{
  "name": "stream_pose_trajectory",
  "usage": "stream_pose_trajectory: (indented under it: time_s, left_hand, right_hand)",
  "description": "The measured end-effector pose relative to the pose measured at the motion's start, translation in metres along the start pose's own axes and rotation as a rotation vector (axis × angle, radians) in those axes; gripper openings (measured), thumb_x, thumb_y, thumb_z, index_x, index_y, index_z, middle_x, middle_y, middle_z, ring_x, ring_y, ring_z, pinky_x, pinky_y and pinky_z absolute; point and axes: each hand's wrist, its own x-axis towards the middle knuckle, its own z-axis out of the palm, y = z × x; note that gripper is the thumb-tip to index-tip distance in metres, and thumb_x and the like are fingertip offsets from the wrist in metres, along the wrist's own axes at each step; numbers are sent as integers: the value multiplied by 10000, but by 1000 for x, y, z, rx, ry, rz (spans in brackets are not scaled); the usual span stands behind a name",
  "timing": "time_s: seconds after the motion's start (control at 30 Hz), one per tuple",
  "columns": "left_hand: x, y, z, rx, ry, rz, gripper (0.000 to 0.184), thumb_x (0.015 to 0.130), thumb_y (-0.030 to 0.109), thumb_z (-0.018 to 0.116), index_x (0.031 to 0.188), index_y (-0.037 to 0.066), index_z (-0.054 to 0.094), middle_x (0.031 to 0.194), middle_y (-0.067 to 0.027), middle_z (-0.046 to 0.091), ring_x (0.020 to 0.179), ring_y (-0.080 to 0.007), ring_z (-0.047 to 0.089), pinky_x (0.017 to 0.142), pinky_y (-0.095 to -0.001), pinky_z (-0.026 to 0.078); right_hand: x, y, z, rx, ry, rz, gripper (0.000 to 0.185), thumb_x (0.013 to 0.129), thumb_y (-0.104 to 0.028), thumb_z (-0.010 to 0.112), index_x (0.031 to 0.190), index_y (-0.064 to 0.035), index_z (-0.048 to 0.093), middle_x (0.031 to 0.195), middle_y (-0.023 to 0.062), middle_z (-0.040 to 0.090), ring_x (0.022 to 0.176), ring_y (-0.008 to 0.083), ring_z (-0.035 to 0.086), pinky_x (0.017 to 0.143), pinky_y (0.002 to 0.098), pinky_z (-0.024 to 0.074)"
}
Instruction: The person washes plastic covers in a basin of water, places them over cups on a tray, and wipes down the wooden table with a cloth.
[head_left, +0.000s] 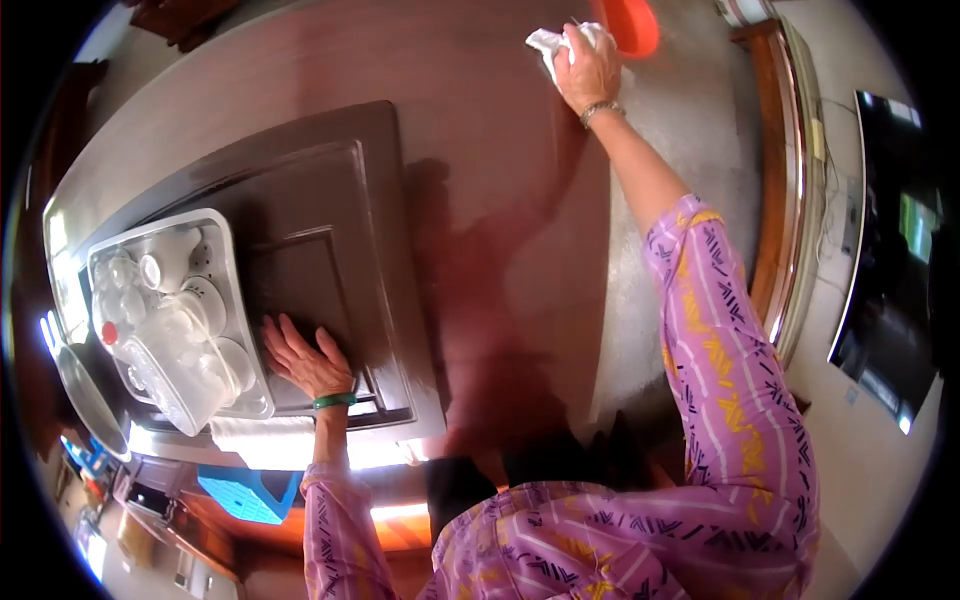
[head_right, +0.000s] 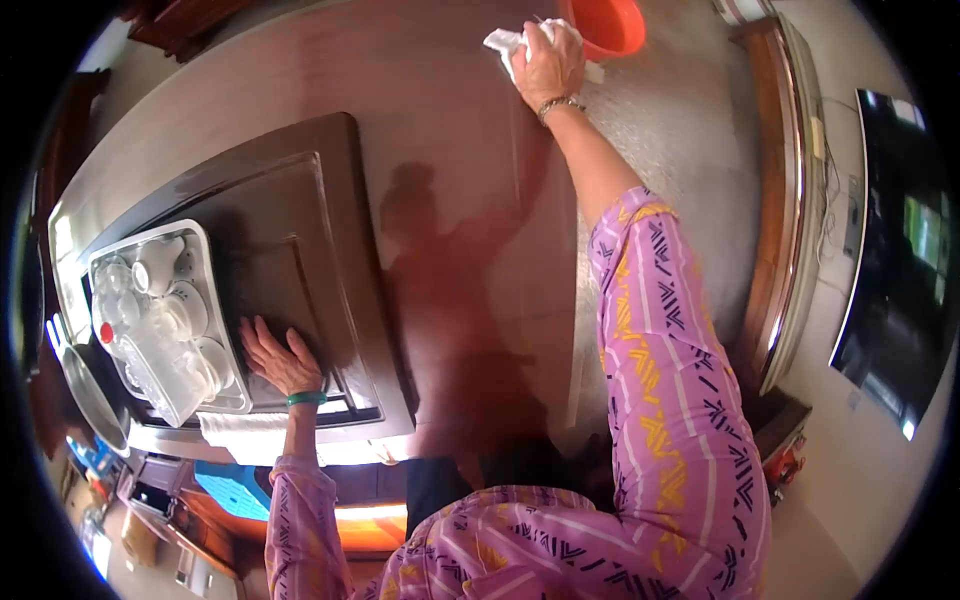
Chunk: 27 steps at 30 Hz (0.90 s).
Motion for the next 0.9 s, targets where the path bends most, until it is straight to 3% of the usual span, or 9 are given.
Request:
stream_pose_trajectory:
  time_s: [0.3, 0.4, 0.6, 0.67, 0.77, 0.9]
  left_hand:
    - [-6, -3, 8, -4, 89, 6, 516, 922, 425, 368, 1314, 91, 355, 1405, -133, 301, 1294, -321, 276, 1027, -508, 192]
    - [-7, -2, 6, -16, 67, -27, 494, 913, 373, 411, 1299, 67, 372, 1402, -133, 308, 1294, -323, 275, 1023, -522, 198]
    - [-8, -7, 12, -12, 112, -5, 493, 908, 406, 415, 1276, 79, 400, 1390, -118, 330, 1288, -303, 289, 1012, -514, 224]
    - [-7, -7, 12, 1, 97, -18, 483, 909, 411, 410, 1262, 81, 411, 1384, -118, 336, 1285, -303, 294, 1011, -513, 225]
    - [-7, -11, 18, -3, 119, -3, 498, 909, 445, 394, 1259, 90, 407, 1380, -119, 338, 1282, -303, 303, 1013, -518, 228]
    - [-7, -13, 19, 15, 123, 6, 499, 908, 442, 394, 1261, 89, 398, 1380, -123, 333, 1286, -302, 296, 1017, -516, 225]
  right_hand:
    - [-135, -43, -118, 5, -99, 162, 369, 729, -167, 610, 1090, -100, 572, 1137, 173, 483, 1069, 362, 455, 893, 459, 377]
    - [-187, -74, -162, 39, -156, 193, 366, 731, -152, 601, 1089, -84, 568, 1139, 166, 471, 1067, 364, 454, 894, 465, 374]
    - [-296, -151, -254, 141, -291, 274, 411, 728, -113, 600, 1137, -112, 555, 1171, 159, 455, 1110, 377, 434, 948, 487, 358]
    - [-327, -182, -277, 135, -275, 302, 400, 700, -68, 595, 1101, -75, 591, 1174, 161, 474, 1095, 370, 451, 939, 455, 379]
    - [-369, -223, -315, 218, -435, 359, 432, 714, -123, 607, 1143, -116, 559, 1228, 153, 443, 1149, 371, 416, 947, 543, 332]
    - [-379, -239, -327, 247, -451, 354, 427, 710, -143, 614, 1133, -111, 563, 1227, 154, 448, 1154, 377, 408, 931, 545, 337]
